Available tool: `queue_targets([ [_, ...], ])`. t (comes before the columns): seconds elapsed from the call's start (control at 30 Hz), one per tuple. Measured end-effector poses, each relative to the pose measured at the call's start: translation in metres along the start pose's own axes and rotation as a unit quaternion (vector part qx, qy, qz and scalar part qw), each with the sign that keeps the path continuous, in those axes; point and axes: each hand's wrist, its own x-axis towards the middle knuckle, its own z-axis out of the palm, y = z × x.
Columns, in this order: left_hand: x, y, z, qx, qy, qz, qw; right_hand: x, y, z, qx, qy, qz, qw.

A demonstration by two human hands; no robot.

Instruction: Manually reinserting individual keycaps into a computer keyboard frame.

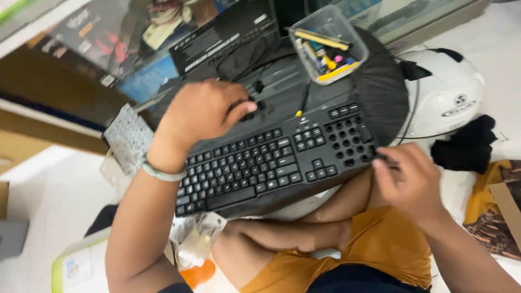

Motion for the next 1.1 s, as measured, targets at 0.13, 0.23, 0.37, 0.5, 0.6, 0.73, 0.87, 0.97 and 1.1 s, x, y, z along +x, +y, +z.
queue_targets([
  [0.13, -0.039, 0.007, -0.046, 0.033, 0.050, 0.006, 0.998, 0.004, 0.015, -0.007, -0.016, 0.007, -0.019, 1.000],
  [0.23, -0.083, 0.020, -0.072, 0.009, 0.077, -0.041, 0.996, 0.007, 0.025, -0.012, -0.050, -0.018, 0.000, 0.999],
  [0.37, -0.161, 0.046, -0.071, -0.095, 0.122, -0.244, 0.957, 0.012, 0.044, -0.003, 0.030, -0.069, 0.060, 0.995],
  [0.5, -0.243, 0.084, -0.028, -0.129, 0.295, -0.407, 0.855, 0.003, 0.084, 0.020, 0.093, -0.118, 0.132, 0.980],
  [0.6, -0.298, 0.103, 0.043, -0.154, 0.479, -0.572, 0.648, -0.038, 0.180, 0.042, 0.048, -0.122, 0.223, 0.966],
  [0.73, -0.312, 0.121, 0.081, -0.290, 0.409, -0.691, 0.520, -0.071, 0.296, 0.053, 0.220, -0.212, 0.321, 0.896],
  [0.87, -0.308, 0.118, 0.094, -0.444, 0.413, -0.616, 0.503, -0.068, 0.326, 0.061, 0.255, -0.237, 0.304, 0.887],
  [0.97, -0.289, 0.108, 0.083, -0.456, 0.404, -0.605, 0.513, -0.072, 0.336, 0.063, 0.287, -0.236, 0.295, 0.880],
  [1.1, -0.277, 0.095, 0.097, -0.414, 0.400, -0.610, 0.545, -0.029, 0.111, 0.024, 0.250, -0.160, 0.334, 0.894],
])
